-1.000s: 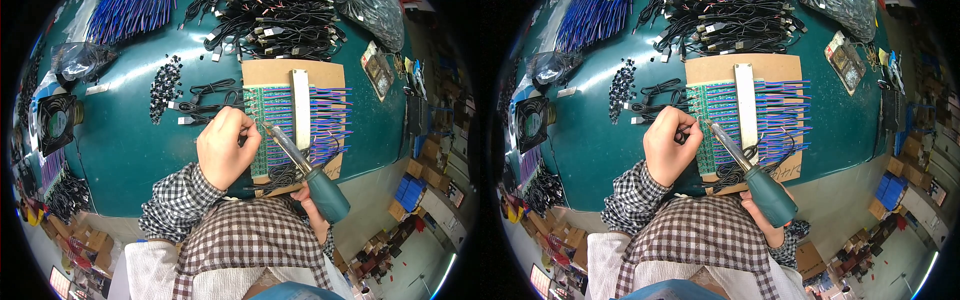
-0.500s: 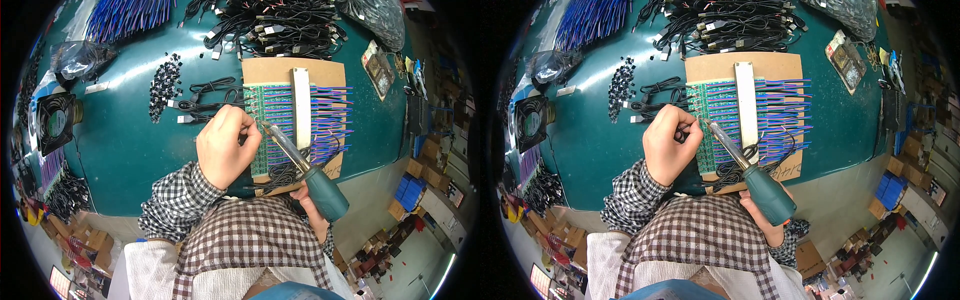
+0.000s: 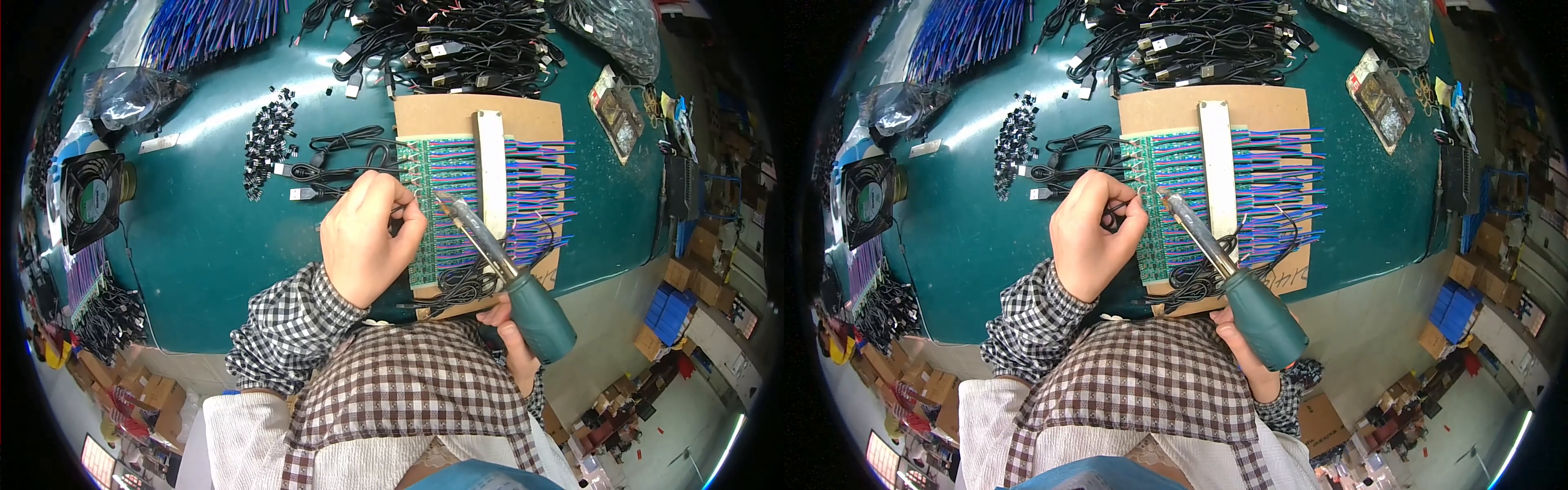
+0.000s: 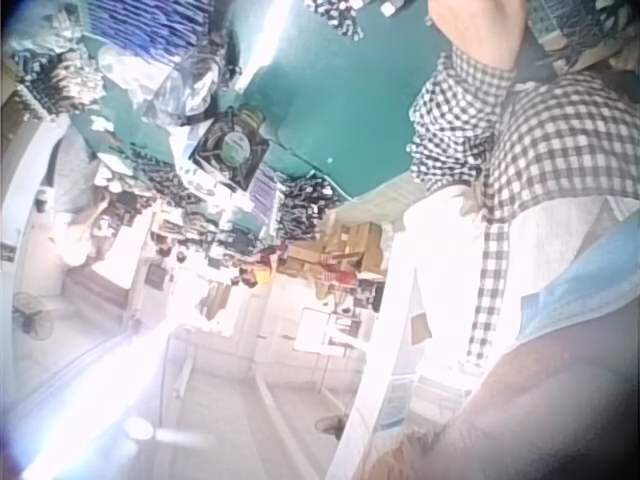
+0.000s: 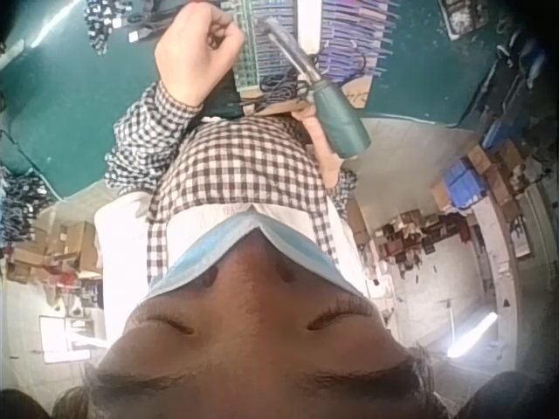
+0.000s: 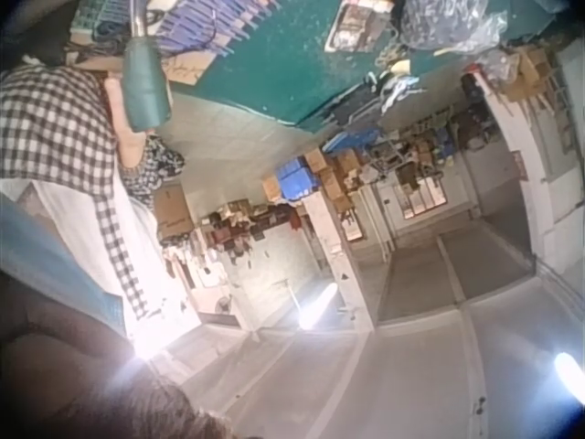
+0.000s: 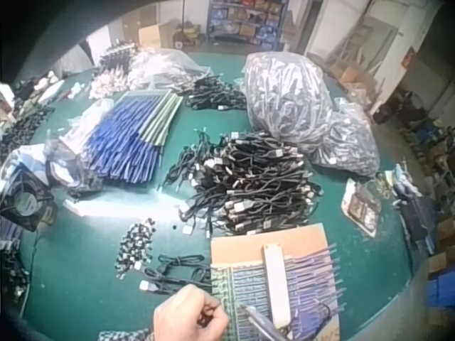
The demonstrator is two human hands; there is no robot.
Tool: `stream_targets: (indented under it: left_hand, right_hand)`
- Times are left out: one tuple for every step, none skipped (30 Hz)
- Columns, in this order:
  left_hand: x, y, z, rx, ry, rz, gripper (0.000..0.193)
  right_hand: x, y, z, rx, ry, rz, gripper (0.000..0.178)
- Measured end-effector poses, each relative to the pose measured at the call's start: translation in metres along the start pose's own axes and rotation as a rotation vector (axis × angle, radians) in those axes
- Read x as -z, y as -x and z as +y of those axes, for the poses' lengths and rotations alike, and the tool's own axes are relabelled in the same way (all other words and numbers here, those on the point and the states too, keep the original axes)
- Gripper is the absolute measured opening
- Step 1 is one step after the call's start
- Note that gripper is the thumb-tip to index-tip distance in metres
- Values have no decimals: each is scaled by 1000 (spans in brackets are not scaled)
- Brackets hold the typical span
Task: The person solders wire connections from a wiring harness onto an LED circuit board using a manual soldering iron and solder wire.
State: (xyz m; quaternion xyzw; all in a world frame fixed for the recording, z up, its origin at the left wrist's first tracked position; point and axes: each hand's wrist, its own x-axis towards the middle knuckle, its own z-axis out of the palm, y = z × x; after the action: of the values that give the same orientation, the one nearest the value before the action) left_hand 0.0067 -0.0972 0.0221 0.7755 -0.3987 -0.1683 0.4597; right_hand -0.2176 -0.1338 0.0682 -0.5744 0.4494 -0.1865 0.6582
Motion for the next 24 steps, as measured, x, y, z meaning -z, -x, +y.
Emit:
stream_targets:
  left_hand:
    - [0,0,0,-4,-2,3,13]
    - [0,0,1,-6,-3,4,13]
    - [0,0,1,-5,1,7,13]
    - [0,0,0,-3,5,9,13]
    - [0,0,0,-7,2,12,13]
    - [0,0,0,-3,-2,8,13]
    - [-1,0,0,1,-7,3,13]
    - [-1,0,0,-7,-9,9,13]
    - [0,0,2,8,-17,-1,13]
    - [0,0,4,23,-25,-9,13]
    - [1,1,6,9,-27,-1,13]
    - [1,1,6,20,-32,-5,12]
    - [1,2,7,29,-38,-8,12]
    - [2,2,7,19,-43,1,12]
    - [2,2,8,40,-58,-21,12]
    - [2,2,8,61,-74,-41,12]
    - [2,2,7,50,-77,-32,12]
    - [3,2,7,37,-85,-36,12]
    - [4,1,7,23,-93,-41,12]
    - [4,2,7,13,-98,-28,12]
    - [4,3,7,-5,-90,-21,11]
    - [5,4,8,-23,-82,-14,11]
    - [8,5,9,-34,-87,-7,11]
    - [10,7,11,-35,-83,-22,12]
  right_hand:
    - [-2,0,-1,13,-14,17,45]
    - [-3,-1,-2,16,-15,16,45]
    - [-4,-2,-3,34,-53,40,45]
    - [-5,-2,-4,52,-92,64,45]
    - [-4,-2,-3,57,-95,62,45]
    - [-3,-3,-1,65,-130,86,45]
    - [-2,-4,1,74,-165,109,45]
    - [-1,-6,3,83,-168,107,45]
    - [1,-7,4,94,-201,113,45]
    - [3,-8,5,105,-233,118,45]
    - [6,-9,6,120,-238,116,45]
    - [8,-11,8,145,-320,96,42]
    - [10,-14,8,170,-403,74,40]
    - [9,-16,7,169,-423,91,38]
    - [9,-16,7,182,-427,86,38]
    - [9,-17,9,181,-410,148,38]
    - [10,-18,10,180,-393,210,39]
    - [12,-19,10,195,-398,203,39]
    - [15,-20,10,205,-426,210,38]
    - [17,-22,11,215,-454,217,37]
    - [20,-22,13,227,-461,214,37]
    - [24,-22,15,220,-504,207,36]
    - [27,-23,17,212,-547,200,36]
    - [30,-22,18,224,-552,197,36]
